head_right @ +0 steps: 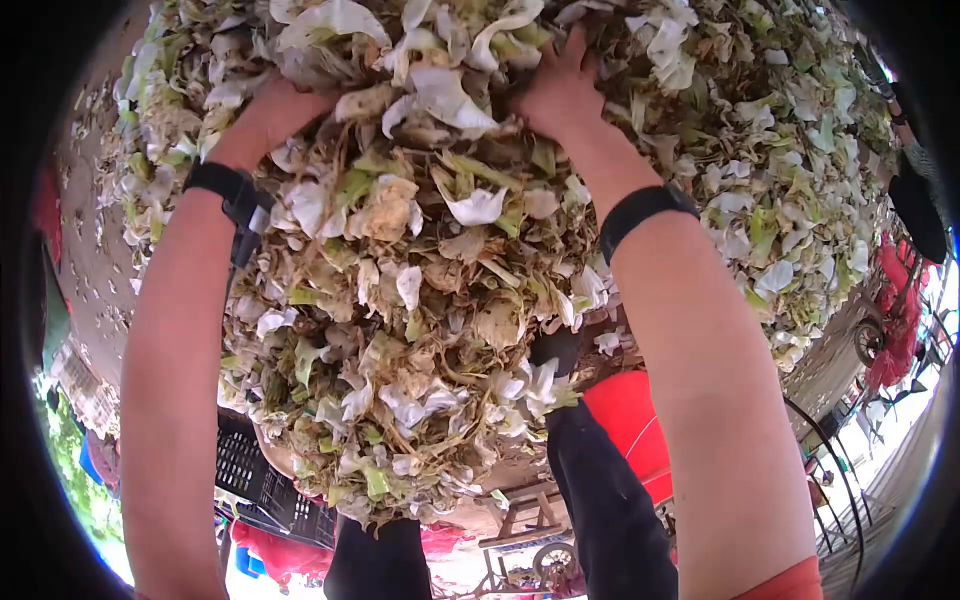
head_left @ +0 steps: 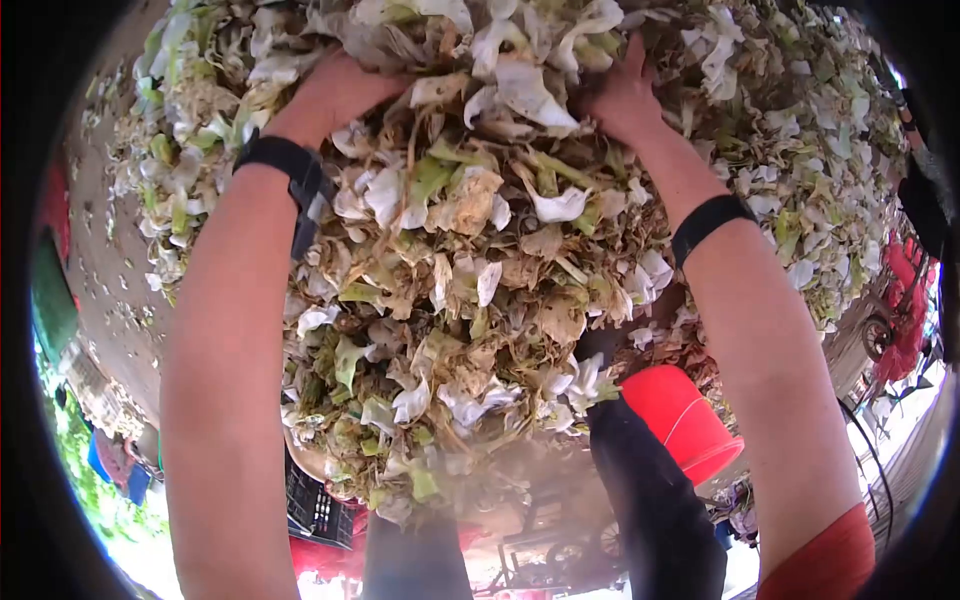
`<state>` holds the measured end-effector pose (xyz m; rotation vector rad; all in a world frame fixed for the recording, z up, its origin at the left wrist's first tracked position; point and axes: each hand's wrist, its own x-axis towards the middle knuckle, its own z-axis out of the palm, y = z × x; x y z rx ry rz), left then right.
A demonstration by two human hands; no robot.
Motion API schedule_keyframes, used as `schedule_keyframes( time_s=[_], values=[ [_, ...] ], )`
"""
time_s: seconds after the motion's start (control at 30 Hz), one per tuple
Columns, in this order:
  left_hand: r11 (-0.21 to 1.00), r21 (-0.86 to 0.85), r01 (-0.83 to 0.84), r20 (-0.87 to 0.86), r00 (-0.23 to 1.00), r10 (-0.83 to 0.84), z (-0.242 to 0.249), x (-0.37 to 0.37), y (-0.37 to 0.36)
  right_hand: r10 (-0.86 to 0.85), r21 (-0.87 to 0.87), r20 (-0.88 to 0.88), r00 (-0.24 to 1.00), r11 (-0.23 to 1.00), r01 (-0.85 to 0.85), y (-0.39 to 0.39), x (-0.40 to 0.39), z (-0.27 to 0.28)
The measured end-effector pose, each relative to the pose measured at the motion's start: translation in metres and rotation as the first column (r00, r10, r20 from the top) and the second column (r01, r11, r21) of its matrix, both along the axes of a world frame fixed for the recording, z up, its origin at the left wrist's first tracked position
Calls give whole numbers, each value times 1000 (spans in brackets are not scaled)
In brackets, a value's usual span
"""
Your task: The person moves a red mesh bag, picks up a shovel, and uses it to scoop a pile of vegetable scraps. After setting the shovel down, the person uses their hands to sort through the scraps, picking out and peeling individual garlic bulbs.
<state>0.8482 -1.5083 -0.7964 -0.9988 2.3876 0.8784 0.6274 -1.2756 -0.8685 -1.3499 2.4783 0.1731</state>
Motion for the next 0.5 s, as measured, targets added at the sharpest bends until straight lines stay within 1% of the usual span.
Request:
schedule_keyframes(
  time_s=[0.03, 0.07, 0.1, 0.13, 0.17, 0.2, 0.23, 0.27, 0.3, 0.33, 0.4, 0.43, 0.47, 0.5],
  values=[
    [944, -143, 296, 66, 955, -289, -4, -2, 0, -87, -43, 1, 996, 995, 87, -5, 5, 2],
    [783, -266, 562, 161, 827, -539, -4, -5, 0, -85, -37, -3, 996, 996, 85, -10, 12, 18],
    [647, -283, 708, 250, 706, -663, 1, -1, 6, -183, -55, 69, 981, 981, 187, -14, 23, 41],
    [649, -285, 706, 248, 708, -661, -4, 3, 14, -278, -65, 146, 949, 955, 290, -16, 31, 56],
    [863, -274, 424, 22, 900, -435, -12, 7, 27, -266, -42, 137, 954, 961, 274, -20, 44, 60],
    [978, -183, 99, -189, 973, -134, -17, 10, 36, -201, 163, 157, 967, 971, 176, -12, 58, 71],
    [741, -150, 654, 320, 742, -590, 20, 3, 48, -336, 135, 260, 905, 941, 310, -10, 77, 86],
    [910, -189, 370, 56, 929, -366, 6, 25, 59, -153, 101, 247, 957, 986, 132, 8, 86, 63],
    [954, -148, 261, 11, 965, -262, 16, 36, 72, -168, 181, 326, 930, 977, 114, 14, 94, 65],
    [984, -101, 147, -29, 988, -151, 28, 47, 85, -112, 186, 381, 918, 982, 43, 28, 98, 49],
    [979, 3, 203, 72, 977, -203, 43, 71, 92, -175, 241, 437, 882, 968, 73, 37, 114, 58],
    [996, 54, 71, -7, 997, -70, 64, 82, 100, -280, 245, 514, 811, 954, 174, 39, 123, 72],
    [993, 115, 12, -106, 994, 1, 67, 102, 104, -375, 254, 583, 721, 927, 276, 35, 132, 92],
    [988, 150, 30, -112, 994, -13, 73, 121, 107, -402, 281, 560, 725, 915, 290, 33, 143, 116]
  ],
)
